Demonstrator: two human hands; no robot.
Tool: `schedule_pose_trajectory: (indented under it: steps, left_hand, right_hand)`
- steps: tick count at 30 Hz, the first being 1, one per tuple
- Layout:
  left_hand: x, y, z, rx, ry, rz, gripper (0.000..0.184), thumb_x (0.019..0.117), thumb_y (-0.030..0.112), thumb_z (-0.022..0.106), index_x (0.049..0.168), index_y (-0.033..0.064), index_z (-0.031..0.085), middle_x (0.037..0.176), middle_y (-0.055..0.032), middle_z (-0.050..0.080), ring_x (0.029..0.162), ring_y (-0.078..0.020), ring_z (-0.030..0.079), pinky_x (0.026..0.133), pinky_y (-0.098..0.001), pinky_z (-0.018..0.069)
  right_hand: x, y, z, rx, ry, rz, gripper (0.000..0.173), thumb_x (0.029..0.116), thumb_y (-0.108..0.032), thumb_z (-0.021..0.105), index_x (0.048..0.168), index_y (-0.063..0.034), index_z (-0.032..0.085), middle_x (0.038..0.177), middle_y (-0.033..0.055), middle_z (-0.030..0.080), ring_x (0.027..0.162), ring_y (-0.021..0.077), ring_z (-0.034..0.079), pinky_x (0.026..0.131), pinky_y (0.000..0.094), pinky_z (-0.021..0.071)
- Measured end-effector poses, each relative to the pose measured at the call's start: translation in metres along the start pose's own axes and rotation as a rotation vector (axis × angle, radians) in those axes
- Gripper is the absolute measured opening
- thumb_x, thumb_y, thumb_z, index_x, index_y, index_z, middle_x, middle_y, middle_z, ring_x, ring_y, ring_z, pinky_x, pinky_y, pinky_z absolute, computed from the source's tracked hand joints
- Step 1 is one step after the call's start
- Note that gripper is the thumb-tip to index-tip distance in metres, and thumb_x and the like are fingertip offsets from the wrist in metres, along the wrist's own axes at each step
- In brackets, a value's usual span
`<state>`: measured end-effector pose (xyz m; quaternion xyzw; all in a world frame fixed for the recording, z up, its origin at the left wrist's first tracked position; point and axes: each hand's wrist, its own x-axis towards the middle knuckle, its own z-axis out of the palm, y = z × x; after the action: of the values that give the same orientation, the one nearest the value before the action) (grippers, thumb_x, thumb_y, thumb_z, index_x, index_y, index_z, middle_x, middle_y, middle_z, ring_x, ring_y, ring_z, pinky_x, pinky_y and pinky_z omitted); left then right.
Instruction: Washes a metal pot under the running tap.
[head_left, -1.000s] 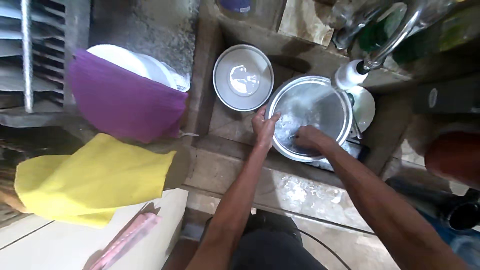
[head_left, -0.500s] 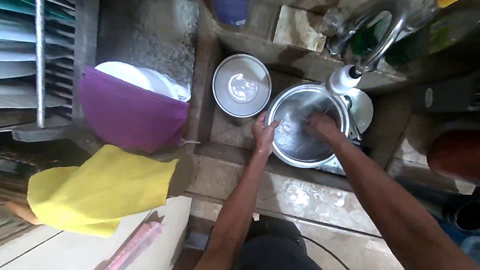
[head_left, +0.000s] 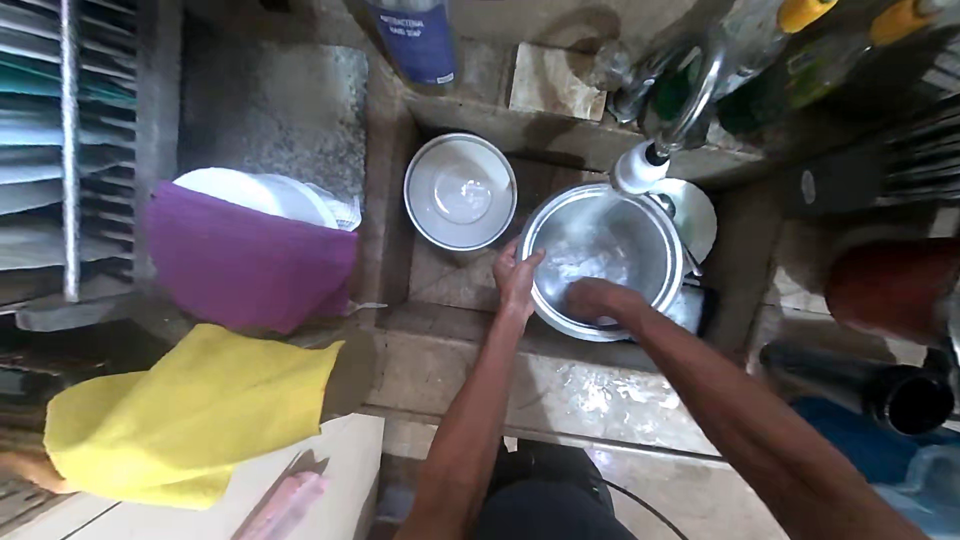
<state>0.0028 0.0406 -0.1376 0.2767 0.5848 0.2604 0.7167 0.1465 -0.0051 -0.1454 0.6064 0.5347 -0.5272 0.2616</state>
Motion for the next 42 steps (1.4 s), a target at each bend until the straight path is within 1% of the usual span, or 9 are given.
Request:
schedule_pose_trajectory:
  steps: [4, 8, 12, 15, 17, 21, 26, 31, 42]
  left_hand:
    - [0.008, -0.020, 0.003, -0.161, 0.074, -0.019, 0.040, 0.0906, -0.001, 0.071, 0.130, 0.0007, 0.062, 0.111, -0.0172, 0.070, 0.092, -0.0247, 0.071, 0.080, -0.0434, 0.0619]
    - [-0.001, -0.011, 0.006, -0.115, 0.117, 0.029, 0.040, 0.0894, -0.003, 0.071, 0.128, -0.0024, 0.062, 0.113, -0.0188, 0.070, 0.096, -0.0254, 0.071, 0.084, -0.0440, 0.0613]
    - [-0.007, 0.002, 0.018, 0.004, 0.150, 0.062, 0.037, 0.0859, -0.005, 0.071, 0.122, -0.0014, 0.067, 0.110, -0.0187, 0.071, 0.094, -0.0251, 0.070, 0.084, -0.0441, 0.0606]
    - [-0.007, 0.016, 0.006, 0.035, 0.169, 0.059, 0.042, 0.0819, -0.008, 0.070, 0.123, -0.0007, 0.067, 0.112, -0.0189, 0.070, 0.095, -0.0266, 0.070, 0.081, -0.0460, 0.0607]
    - [-0.012, 0.031, -0.006, 0.086, 0.153, 0.056, 0.044, 0.0801, -0.009, 0.068, 0.124, -0.0008, 0.066, 0.112, -0.0190, 0.070, 0.096, -0.0267, 0.070, 0.081, -0.0465, 0.0609]
    - [-0.025, 0.060, -0.029, 0.326, 0.080, -0.012, 0.046, 0.0822, -0.004, 0.068, 0.128, 0.0020, 0.063, 0.112, -0.0198, 0.069, 0.093, -0.0284, 0.070, 0.078, -0.0479, 0.0606]
    - [-0.034, 0.093, -0.040, 0.513, -0.082, -0.068, 0.055, 0.1017, 0.058, 0.047, 0.131, 0.0145, 0.063, 0.124, -0.0102, 0.067, 0.110, -0.0260, 0.063, 0.086, -0.0520, 0.0526]
    - [0.005, 0.077, -0.043, 0.519, -0.170, -0.132, 0.075, 0.0946, 0.077, 0.042, 0.145, 0.0215, 0.050, 0.120, -0.0091, 0.069, 0.096, -0.0227, 0.067, 0.077, -0.0440, 0.0557]
    - [0.076, 0.133, 0.073, 0.670, -0.229, 0.126, 0.063, 0.1039, 0.057, 0.048, 0.130, 0.0018, 0.062, 0.111, -0.0170, 0.072, 0.090, -0.0280, 0.072, 0.080, -0.0468, 0.0603]
  right_hand:
    - [0.049, -0.010, -0.009, 0.724, 0.450, -0.050, 0.041, 0.1017, -0.019, 0.061, 0.129, 0.0113, 0.059, 0.130, 0.0333, 0.060, 0.124, 0.0459, 0.058, 0.108, 0.0620, 0.0438]
    - [0.053, 0.012, -0.026, 1.148, 0.849, 0.150, 0.046, 0.0960, -0.025, 0.068, 0.130, 0.0044, 0.058, 0.123, 0.0268, 0.064, 0.113, 0.0395, 0.064, 0.097, 0.0584, 0.0530]
    - [0.015, 0.017, -0.013, 0.870, 0.580, -0.080, 0.062, 0.1013, -0.041, 0.063, 0.149, -0.0035, 0.047, 0.149, 0.0240, 0.050, 0.136, 0.0384, 0.051, 0.113, 0.0588, 0.0412]
    - [-0.059, 0.005, 0.000, 0.498, 0.280, -0.158, 0.071, 0.0973, -0.074, 0.043, 0.125, -0.0147, 0.071, 0.117, 0.0161, 0.072, 0.111, 0.0351, 0.068, 0.097, 0.0642, 0.0502]
    - [-0.103, -0.006, 0.005, 0.182, 0.222, -0.219, 0.067, 0.0930, -0.074, 0.053, 0.118, -0.0145, 0.073, 0.105, 0.0144, 0.073, 0.103, 0.0362, 0.069, 0.090, 0.0642, 0.0513]
    - [-0.129, -0.005, 0.040, -0.029, 0.732, -0.482, 0.023, 0.0889, -0.021, 0.070, 0.109, -0.0117, 0.072, 0.087, 0.0109, 0.073, 0.082, 0.0332, 0.072, 0.076, 0.0561, 0.0549]
    - [-0.127, 0.013, 0.031, 0.612, 0.908, -0.556, 0.023, 0.0976, -0.032, 0.068, 0.102, -0.0106, 0.075, 0.080, 0.0041, 0.071, 0.074, 0.0159, 0.068, 0.071, 0.0432, 0.0578]
    - [-0.131, 0.045, 0.022, 1.081, 0.957, -0.520, 0.019, 0.0948, -0.026, 0.071, 0.087, -0.0089, 0.071, 0.074, -0.0028, 0.065, 0.065, 0.0053, 0.060, 0.063, 0.0276, 0.0541]
    - [-0.169, 0.122, 0.076, 1.646, 1.209, -0.247, 0.015, 0.0989, -0.020, 0.052, 0.094, -0.0174, 0.066, 0.080, -0.0115, 0.073, 0.075, -0.0004, 0.069, 0.074, 0.0219, 0.0608]
